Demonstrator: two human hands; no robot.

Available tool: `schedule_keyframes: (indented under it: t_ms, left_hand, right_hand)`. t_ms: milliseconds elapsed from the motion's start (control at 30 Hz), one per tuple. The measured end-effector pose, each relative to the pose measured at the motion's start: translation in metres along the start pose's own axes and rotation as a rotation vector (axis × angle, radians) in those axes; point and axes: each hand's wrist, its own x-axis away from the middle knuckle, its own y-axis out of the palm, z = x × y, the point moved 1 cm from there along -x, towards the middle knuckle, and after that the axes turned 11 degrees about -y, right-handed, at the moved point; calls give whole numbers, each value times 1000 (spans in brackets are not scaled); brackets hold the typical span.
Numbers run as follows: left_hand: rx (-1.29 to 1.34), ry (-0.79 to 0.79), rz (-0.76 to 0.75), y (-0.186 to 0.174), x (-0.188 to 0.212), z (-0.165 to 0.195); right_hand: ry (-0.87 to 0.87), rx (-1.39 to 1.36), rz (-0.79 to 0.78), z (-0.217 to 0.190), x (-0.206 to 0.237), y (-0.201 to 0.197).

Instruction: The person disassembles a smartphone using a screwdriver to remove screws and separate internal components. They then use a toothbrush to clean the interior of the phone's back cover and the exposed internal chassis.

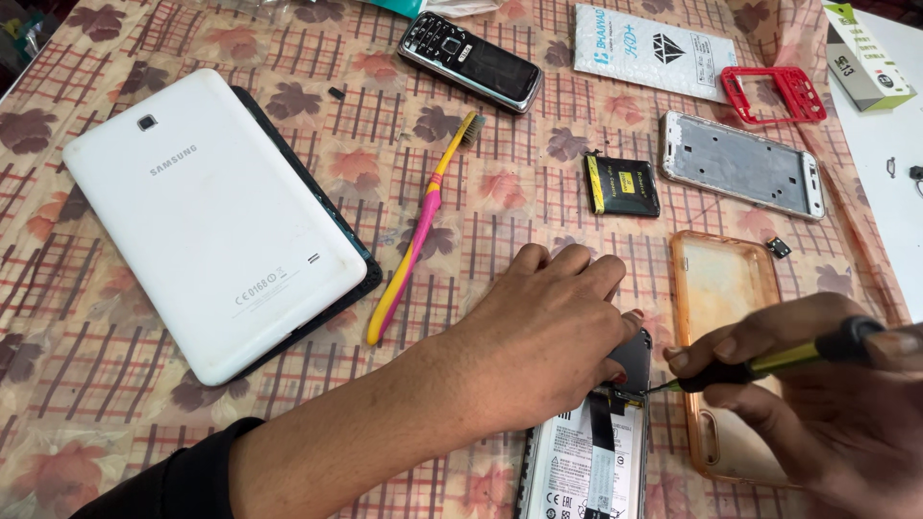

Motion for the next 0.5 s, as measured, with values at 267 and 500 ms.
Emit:
schedule_keyframes:
  t_ms: [267, 500]
  left_hand:
    - [15, 1, 9, -2, 1, 0]
    - [13, 2, 18, -2, 3, 0]
  right_hand:
    - [663, -583, 160, 12, 6, -22]
    - [801, -793, 85, 22, 15, -44]
